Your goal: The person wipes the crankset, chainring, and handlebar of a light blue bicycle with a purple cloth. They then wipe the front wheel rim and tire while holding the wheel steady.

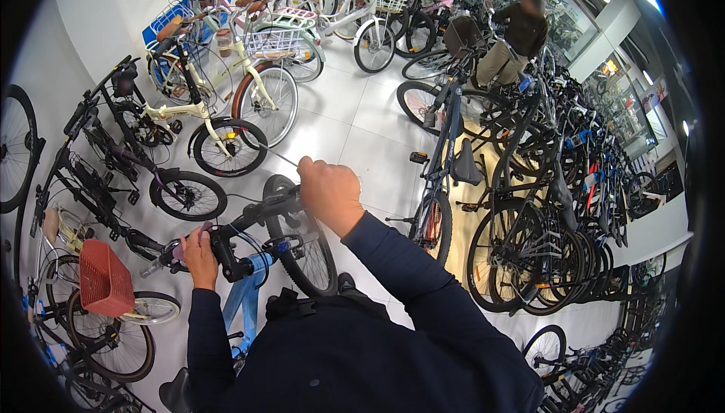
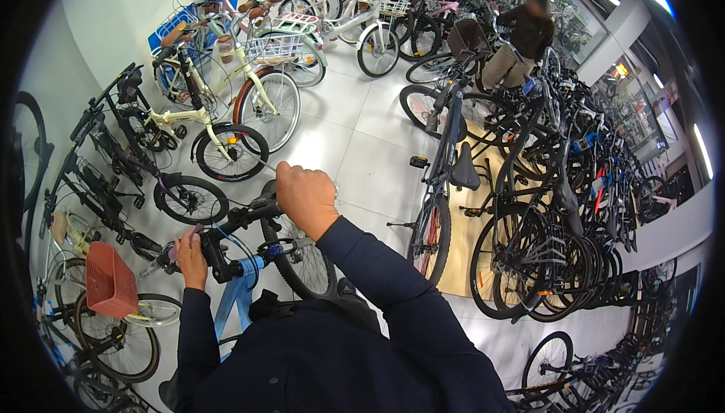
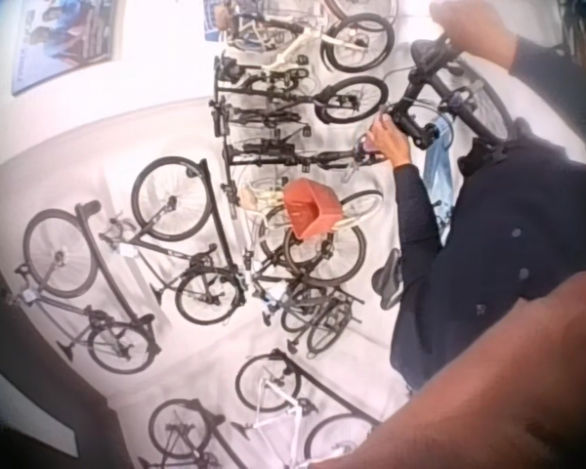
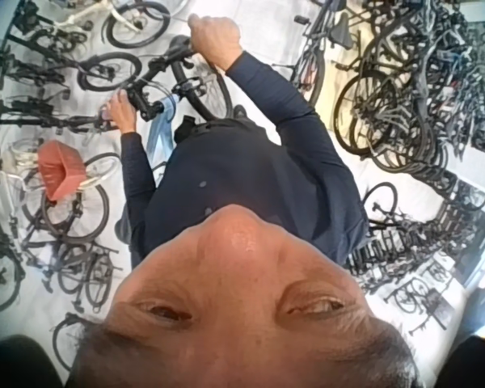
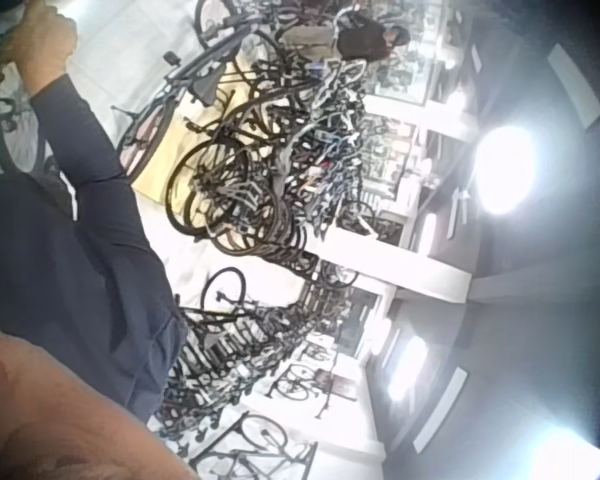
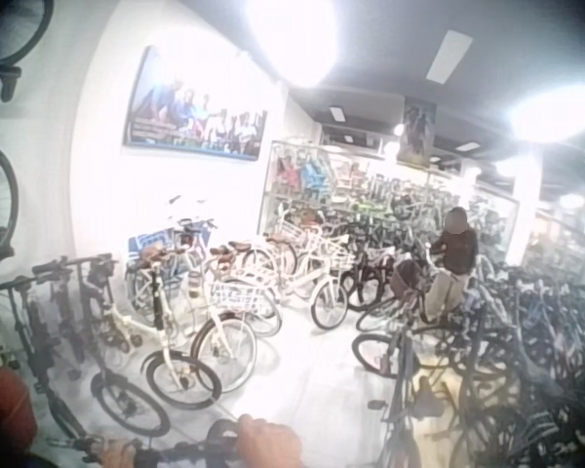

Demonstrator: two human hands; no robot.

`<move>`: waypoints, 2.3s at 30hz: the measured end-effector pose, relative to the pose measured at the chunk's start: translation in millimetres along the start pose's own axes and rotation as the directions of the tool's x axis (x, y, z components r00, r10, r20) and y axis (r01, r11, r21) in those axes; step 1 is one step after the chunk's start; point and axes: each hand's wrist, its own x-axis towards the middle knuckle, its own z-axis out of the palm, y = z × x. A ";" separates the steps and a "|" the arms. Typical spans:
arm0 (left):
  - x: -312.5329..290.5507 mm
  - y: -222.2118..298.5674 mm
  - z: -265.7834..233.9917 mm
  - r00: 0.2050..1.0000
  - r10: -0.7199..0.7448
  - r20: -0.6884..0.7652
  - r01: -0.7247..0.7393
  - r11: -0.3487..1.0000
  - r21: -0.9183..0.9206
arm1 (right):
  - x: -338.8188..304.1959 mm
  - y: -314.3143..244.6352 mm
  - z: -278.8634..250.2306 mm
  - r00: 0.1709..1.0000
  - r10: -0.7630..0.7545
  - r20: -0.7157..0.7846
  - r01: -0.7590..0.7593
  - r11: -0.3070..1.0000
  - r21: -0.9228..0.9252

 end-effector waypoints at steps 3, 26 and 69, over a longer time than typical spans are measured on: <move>6.3 -14.9 -12.2 0.999 0.004 0.048 -0.009 0.994 0.105 | 0.3 -0.3 -0.4 1.000 -0.007 -0.019 0.007 1.000 0.017; -5.7 -81.2 -32.9 0.834 0.542 -0.106 -0.388 0.711 0.587 | -1.8 3.5 7.7 0.993 0.035 -0.113 -0.028 0.998 0.061; 45.1 -157.9 -114.8 0.781 -0.616 -0.104 0.566 0.627 0.535 | 11.1 -8.7 -14.2 0.989 0.100 0.106 -0.086 0.988 -0.130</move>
